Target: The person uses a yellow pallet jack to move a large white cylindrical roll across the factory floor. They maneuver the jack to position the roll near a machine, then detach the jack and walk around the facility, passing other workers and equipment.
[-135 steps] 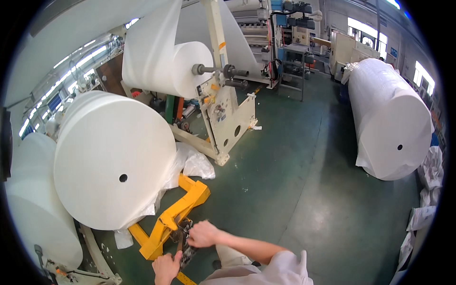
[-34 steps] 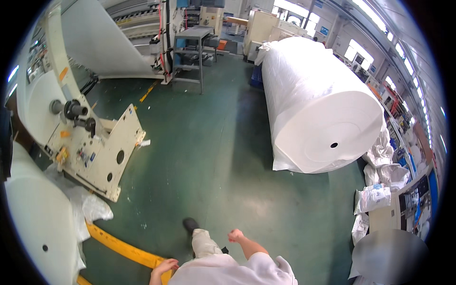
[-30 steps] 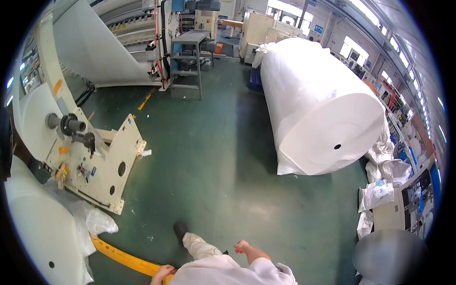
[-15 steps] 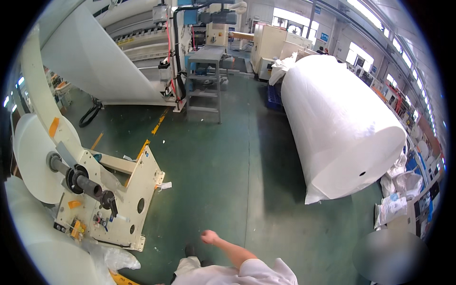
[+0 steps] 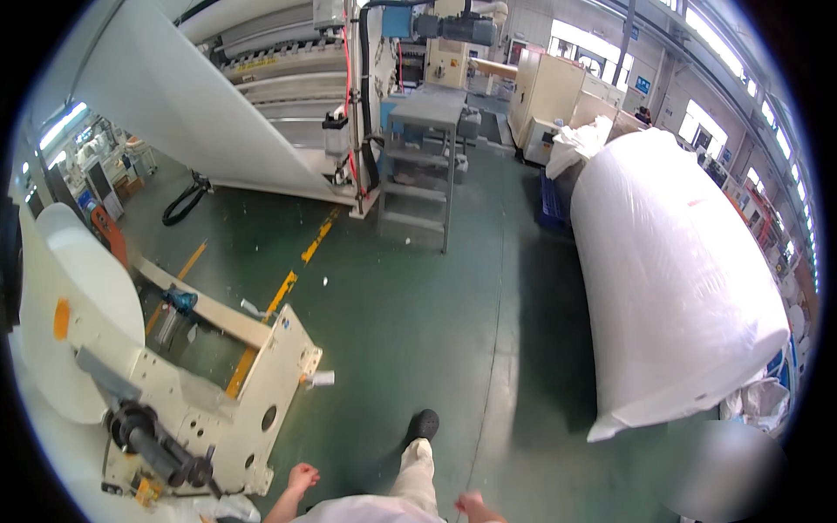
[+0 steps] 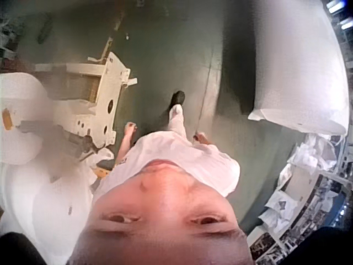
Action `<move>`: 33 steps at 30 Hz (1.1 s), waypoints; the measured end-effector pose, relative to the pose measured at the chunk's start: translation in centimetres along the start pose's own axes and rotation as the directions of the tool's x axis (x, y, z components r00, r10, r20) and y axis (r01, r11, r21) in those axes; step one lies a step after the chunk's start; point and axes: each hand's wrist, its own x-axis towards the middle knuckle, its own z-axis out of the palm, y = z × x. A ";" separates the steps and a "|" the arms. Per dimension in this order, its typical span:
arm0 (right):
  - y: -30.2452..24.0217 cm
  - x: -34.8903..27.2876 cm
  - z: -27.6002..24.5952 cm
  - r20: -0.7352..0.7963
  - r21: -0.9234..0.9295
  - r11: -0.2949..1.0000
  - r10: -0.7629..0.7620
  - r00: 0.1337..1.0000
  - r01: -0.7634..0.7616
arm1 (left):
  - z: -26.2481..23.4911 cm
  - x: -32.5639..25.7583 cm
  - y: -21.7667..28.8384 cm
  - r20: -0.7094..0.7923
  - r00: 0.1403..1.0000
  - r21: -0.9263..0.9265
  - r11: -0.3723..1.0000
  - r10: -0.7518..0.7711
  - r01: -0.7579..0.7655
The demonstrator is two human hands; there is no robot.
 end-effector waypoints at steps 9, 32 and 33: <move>-18.5 5.9 -19.1 0.019 0.442 0.893 0.086 0.996 -0.085 | 12.4 17.2 12.9 0.544 0.773 0.839 0.201 -0.325 -0.506; -67.1 40.6 -75.9 -0.422 -0.163 0.755 -0.635 0.647 0.635 | 71.5 65.8 88.7 0.402 0.790 0.915 0.165 -0.463 -0.369; -68.5 39.1 -76.7 -0.373 0.032 0.841 -0.492 0.787 0.540 | 75.7 68.0 92.7 0.428 0.801 0.901 0.130 -0.418 -0.414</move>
